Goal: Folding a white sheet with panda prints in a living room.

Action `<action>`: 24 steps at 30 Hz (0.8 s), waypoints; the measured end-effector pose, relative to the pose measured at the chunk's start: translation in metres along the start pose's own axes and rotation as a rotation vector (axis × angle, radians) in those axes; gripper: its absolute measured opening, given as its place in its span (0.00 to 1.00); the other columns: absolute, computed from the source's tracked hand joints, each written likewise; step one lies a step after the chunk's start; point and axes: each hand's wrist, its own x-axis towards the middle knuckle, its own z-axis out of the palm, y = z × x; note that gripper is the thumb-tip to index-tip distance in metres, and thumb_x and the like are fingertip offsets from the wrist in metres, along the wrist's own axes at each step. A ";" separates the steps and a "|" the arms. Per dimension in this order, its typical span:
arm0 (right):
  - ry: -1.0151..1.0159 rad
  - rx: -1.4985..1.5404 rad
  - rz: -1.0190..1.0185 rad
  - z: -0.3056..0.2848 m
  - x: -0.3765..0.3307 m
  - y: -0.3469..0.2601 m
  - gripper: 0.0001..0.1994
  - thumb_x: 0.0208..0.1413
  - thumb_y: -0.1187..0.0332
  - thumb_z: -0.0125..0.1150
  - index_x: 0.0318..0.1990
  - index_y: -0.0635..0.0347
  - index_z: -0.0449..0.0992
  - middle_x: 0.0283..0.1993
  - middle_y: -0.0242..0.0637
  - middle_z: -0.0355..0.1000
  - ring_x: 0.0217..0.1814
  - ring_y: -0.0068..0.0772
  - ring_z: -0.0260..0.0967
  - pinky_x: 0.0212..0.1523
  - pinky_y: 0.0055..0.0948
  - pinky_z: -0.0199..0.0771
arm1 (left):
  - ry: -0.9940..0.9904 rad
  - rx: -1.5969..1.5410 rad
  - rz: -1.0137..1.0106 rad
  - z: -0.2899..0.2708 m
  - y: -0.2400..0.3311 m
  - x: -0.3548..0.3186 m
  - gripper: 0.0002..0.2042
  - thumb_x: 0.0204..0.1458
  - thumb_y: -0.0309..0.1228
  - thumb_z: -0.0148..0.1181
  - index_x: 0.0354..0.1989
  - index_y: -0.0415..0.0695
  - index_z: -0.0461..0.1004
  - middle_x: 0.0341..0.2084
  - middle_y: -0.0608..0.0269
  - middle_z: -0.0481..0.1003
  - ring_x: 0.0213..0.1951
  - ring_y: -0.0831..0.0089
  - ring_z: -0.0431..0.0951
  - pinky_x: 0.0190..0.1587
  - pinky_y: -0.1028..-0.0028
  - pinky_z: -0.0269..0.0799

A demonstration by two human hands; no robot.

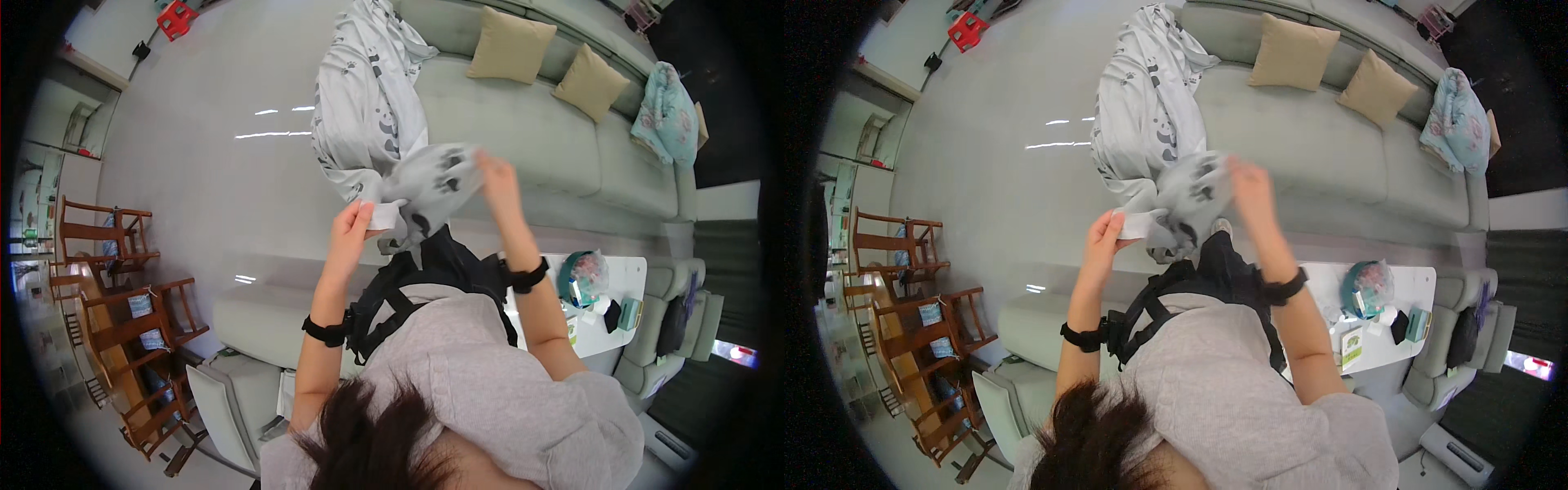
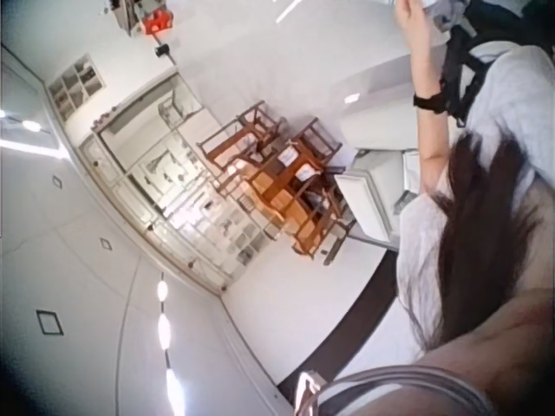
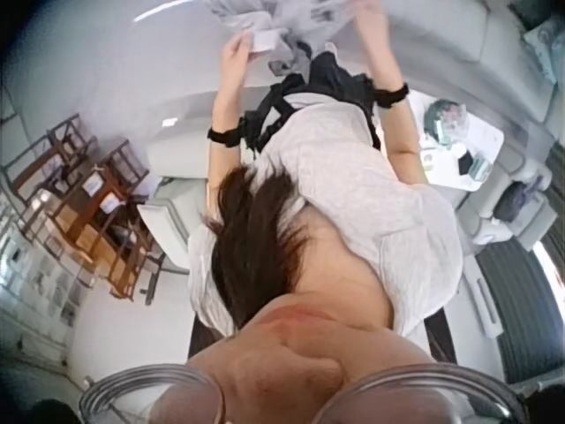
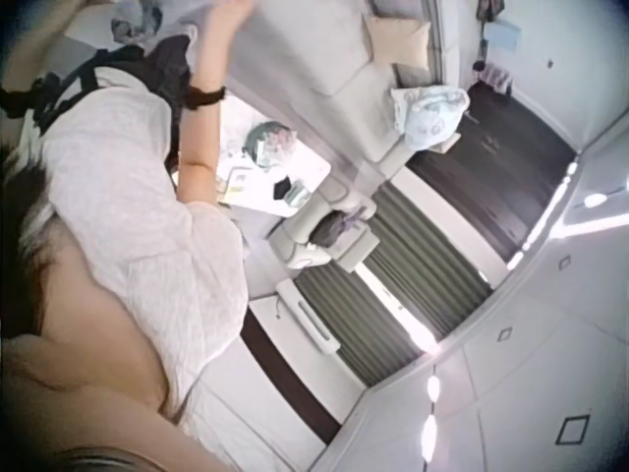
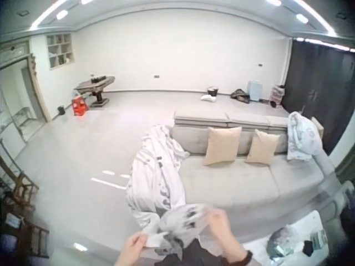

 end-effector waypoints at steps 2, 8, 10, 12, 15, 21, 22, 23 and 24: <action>0.086 0.116 0.065 -0.018 0.011 0.001 0.15 0.49 0.61 0.44 0.28 0.67 0.69 0.22 0.36 0.66 0.24 0.21 0.63 0.24 0.18 0.60 | -0.019 0.012 -0.006 -0.003 0.005 -0.003 0.14 0.50 0.35 0.40 0.34 0.36 0.65 0.29 0.62 0.68 0.32 0.77 0.70 0.37 0.76 0.68; -0.365 -0.342 -0.359 0.044 -0.042 -0.012 0.14 0.49 0.63 0.40 0.30 0.68 0.66 0.28 0.51 0.65 0.32 0.48 0.62 0.33 0.34 0.60 | -0.138 0.064 -0.018 0.013 -0.003 0.001 0.12 0.50 0.34 0.41 0.31 0.36 0.65 0.25 0.66 0.67 0.29 0.81 0.67 0.35 0.79 0.67; -0.541 -0.563 -0.311 0.061 -0.063 -0.021 0.12 0.48 0.67 0.44 0.35 0.69 0.62 0.29 0.50 0.64 0.33 0.48 0.61 0.34 0.32 0.61 | -0.136 0.051 -0.019 0.013 -0.005 0.002 0.12 0.50 0.33 0.41 0.27 0.36 0.65 0.22 0.69 0.65 0.26 0.84 0.66 0.33 0.80 0.67; -0.560 -0.552 -0.496 0.066 -0.068 -0.018 0.13 0.45 0.67 0.48 0.36 0.66 0.60 0.31 0.49 0.63 0.33 0.49 0.61 0.34 0.34 0.61 | -0.158 0.022 -0.081 0.007 -0.005 0.000 0.12 0.50 0.33 0.40 0.29 0.36 0.65 0.22 0.69 0.66 0.26 0.84 0.66 0.33 0.81 0.66; -0.580 -0.531 -0.684 0.063 -0.067 -0.017 0.15 0.41 0.67 0.51 0.33 0.67 0.58 0.31 0.50 0.62 0.32 0.48 0.60 0.30 0.35 0.61 | -0.163 -0.072 -0.102 0.016 0.011 -0.006 0.13 0.50 0.34 0.38 0.33 0.38 0.66 0.27 0.68 0.68 0.29 0.82 0.68 0.35 0.81 0.66; -0.655 -0.578 -0.457 0.065 -0.060 -0.002 0.16 0.39 0.69 0.52 0.37 0.63 0.59 0.30 0.48 0.65 0.33 0.49 0.62 0.30 0.35 0.61 | -0.164 0.051 -0.074 0.018 0.006 -0.011 0.11 0.50 0.31 0.40 0.29 0.36 0.67 0.21 0.71 0.65 0.25 0.86 0.64 0.30 0.82 0.64; -0.654 -0.579 -0.460 0.065 -0.061 -0.005 0.16 0.39 0.69 0.52 0.37 0.63 0.59 0.30 0.48 0.65 0.33 0.49 0.62 0.30 0.35 0.61 | -0.163 0.051 -0.071 0.018 0.005 -0.013 0.11 0.50 0.31 0.40 0.29 0.36 0.67 0.21 0.71 0.65 0.25 0.86 0.64 0.30 0.82 0.64; -0.696 -0.549 -0.402 0.064 -0.062 -0.008 0.15 0.40 0.69 0.51 0.37 0.62 0.60 0.30 0.48 0.65 0.33 0.48 0.62 0.30 0.35 0.62 | -0.171 0.098 -0.015 0.016 0.002 -0.014 0.11 0.50 0.31 0.41 0.27 0.35 0.66 0.19 0.72 0.64 0.24 0.86 0.62 0.27 0.82 0.62; -0.737 -0.519 -0.345 0.064 -0.063 -0.010 0.14 0.40 0.70 0.51 0.37 0.60 0.60 0.30 0.48 0.66 0.33 0.48 0.63 0.30 0.35 0.62 | -0.178 0.145 0.042 0.014 -0.001 -0.016 0.11 0.49 0.31 0.42 0.26 0.34 0.66 0.17 0.73 0.63 0.22 0.86 0.60 0.24 0.82 0.60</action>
